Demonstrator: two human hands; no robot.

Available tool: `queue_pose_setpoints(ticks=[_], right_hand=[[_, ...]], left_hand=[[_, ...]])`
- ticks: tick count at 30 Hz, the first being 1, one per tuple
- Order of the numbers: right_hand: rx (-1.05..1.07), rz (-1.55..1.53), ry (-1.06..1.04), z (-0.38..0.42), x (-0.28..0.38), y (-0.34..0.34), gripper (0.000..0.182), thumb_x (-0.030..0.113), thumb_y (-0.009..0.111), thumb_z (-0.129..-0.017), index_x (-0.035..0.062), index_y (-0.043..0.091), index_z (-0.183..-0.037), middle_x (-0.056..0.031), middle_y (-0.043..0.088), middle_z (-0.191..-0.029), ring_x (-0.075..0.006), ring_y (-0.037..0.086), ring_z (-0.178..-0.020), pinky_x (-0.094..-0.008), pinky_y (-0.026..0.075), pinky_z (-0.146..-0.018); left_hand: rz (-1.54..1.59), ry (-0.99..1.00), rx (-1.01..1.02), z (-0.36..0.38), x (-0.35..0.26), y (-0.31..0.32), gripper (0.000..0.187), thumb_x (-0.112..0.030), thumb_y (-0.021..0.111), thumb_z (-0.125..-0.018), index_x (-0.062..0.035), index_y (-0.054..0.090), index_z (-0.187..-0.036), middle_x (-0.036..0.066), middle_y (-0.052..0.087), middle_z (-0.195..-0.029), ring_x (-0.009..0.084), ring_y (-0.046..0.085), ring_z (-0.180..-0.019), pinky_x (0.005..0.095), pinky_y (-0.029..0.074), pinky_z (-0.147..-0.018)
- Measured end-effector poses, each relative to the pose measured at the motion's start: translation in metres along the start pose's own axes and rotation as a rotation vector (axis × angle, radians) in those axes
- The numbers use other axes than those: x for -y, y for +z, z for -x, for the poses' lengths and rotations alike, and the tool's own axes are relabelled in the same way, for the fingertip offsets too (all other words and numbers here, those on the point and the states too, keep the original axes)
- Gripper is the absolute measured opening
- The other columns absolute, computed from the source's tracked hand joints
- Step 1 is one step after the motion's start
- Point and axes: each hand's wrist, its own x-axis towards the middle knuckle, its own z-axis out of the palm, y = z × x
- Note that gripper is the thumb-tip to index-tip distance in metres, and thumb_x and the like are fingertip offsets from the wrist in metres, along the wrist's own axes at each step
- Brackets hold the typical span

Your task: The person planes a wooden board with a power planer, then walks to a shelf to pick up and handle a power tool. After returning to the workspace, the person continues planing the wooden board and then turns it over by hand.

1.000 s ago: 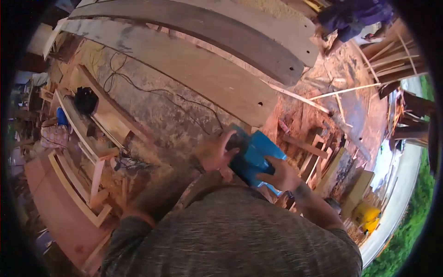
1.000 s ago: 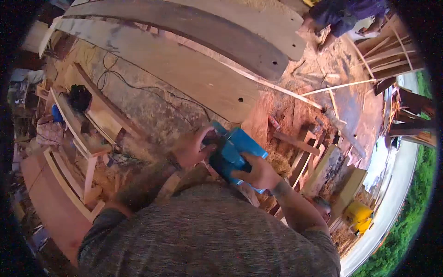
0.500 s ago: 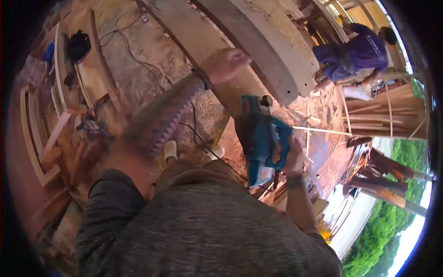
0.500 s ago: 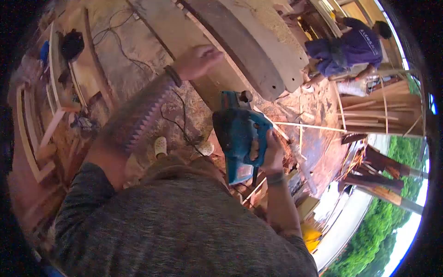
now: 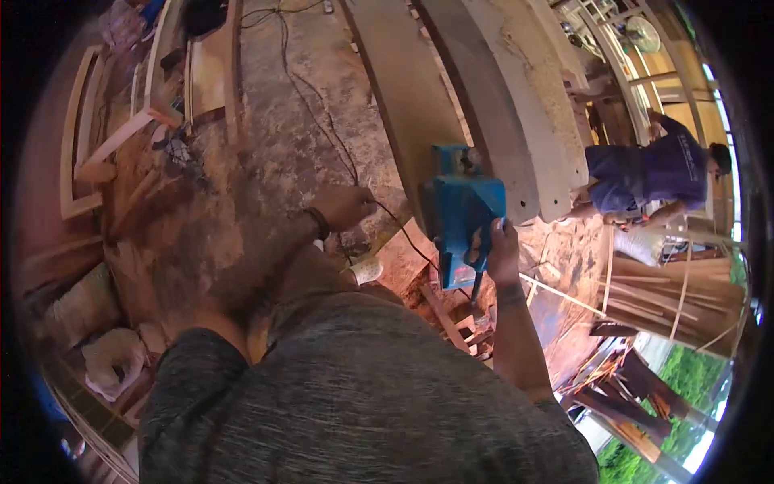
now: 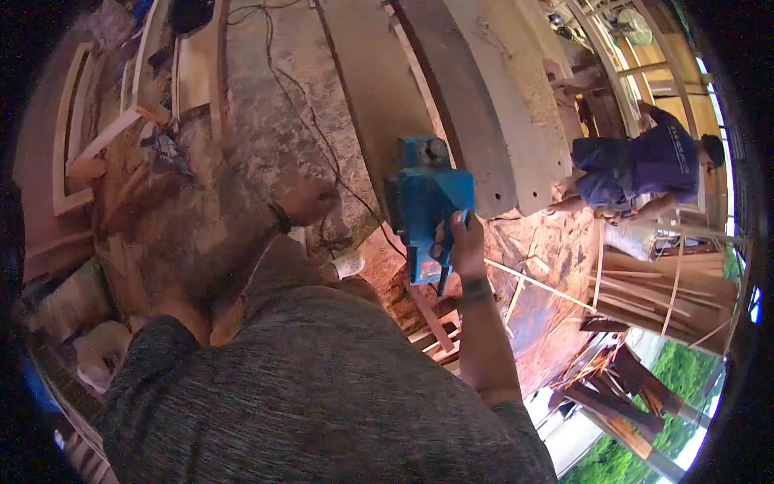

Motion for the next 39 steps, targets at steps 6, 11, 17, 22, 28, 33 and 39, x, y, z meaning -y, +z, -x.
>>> queue_pose_setpoints(ticks=[6,11,17,22,28,33,39], right_hand=[[-0.075,0.107,-0.041,-0.006,0.002,0.001,0.033,0.034,0.046,-0.11,0.0039,0.055,-0.102,-0.0066,0.062,-0.076,-0.0157,0.06,-0.055,-0.0303,0.05,-0.051],[-0.269,0.23,0.019,-0.012,0.007,0.017,0.025,0.028,0.056,-0.107,0.0033,0.058,-0.107,-0.0047,0.061,-0.075,-0.0128,0.058,-0.055,-0.0283,0.048,-0.051],[-0.355,0.261,0.068,-0.015,0.011,0.025,0.014,0.013,0.063,-0.102,0.001,0.062,-0.109,-0.0046,0.059,-0.069,-0.0124,0.057,-0.052,-0.0269,0.047,-0.049],[-0.334,0.32,0.059,-0.011,0.002,0.01,0.037,0.014,0.072,-0.093,-0.0006,0.062,-0.125,-0.0012,0.065,-0.087,-0.0087,0.059,-0.065,-0.0227,0.048,-0.056],[-0.316,0.277,0.091,-0.014,0.016,0.025,0.031,0.011,0.07,-0.093,0.0003,0.062,-0.122,-0.0016,0.063,-0.086,-0.009,0.059,-0.064,-0.0235,0.049,-0.056],[-0.158,0.226,0.117,-0.014,0.021,0.011,0.022,0.016,0.063,-0.099,0.0008,0.061,-0.114,-0.0021,0.06,-0.078,-0.0101,0.057,-0.063,-0.0272,0.049,-0.058],[-0.025,0.191,0.158,0.0,0.025,-0.009,0.027,0.021,0.056,-0.103,-0.0009,0.057,-0.119,-0.0016,0.062,-0.079,-0.0101,0.058,-0.066,-0.0288,0.049,-0.06]], left_hand=[[0.237,0.017,0.134,0.022,0.026,0.045,0.031,-0.033,0.062,-0.092,-0.0062,0.073,-0.104,0.021,0.072,-0.098,0.0405,0.069,-0.092,0.0512,0.054,-0.081],[0.315,0.074,0.226,0.021,0.057,0.065,0.032,-0.034,0.061,-0.093,-0.0044,0.07,-0.1,0.021,0.072,-0.098,0.0397,0.069,-0.092,0.05,0.053,-0.08],[0.405,-0.16,0.277,0.048,0.096,0.084,0.037,-0.038,0.063,-0.093,-0.0029,0.07,-0.103,0.02,0.072,-0.097,0.0352,0.072,-0.094,0.0473,0.054,-0.079],[0.43,-0.242,0.321,0.072,0.139,0.104,0.033,-0.036,0.067,-0.091,-0.0046,0.069,-0.1,0.018,0.071,-0.095,0.0358,0.071,-0.089,0.0469,0.054,-0.075],[0.276,0.137,-0.074,-0.007,0.083,-0.007,0.019,-0.022,0.072,-0.089,-0.0088,0.068,-0.101,0.014,0.067,-0.093,0.0365,0.067,-0.085,0.0465,0.054,-0.073],[0.099,0.666,-0.333,-0.144,-0.023,-0.073,0.021,-0.019,0.072,-0.087,-0.0125,0.066,-0.106,0.01,0.067,-0.096,0.0325,0.068,-0.089,0.0449,0.055,-0.072],[0.21,0.668,0.171,-0.113,-0.108,-0.118,0.019,-0.027,0.073,-0.087,-0.0094,0.068,-0.089,0.014,0.069,-0.082,0.0341,0.069,-0.076,0.0449,0.054,-0.067]])
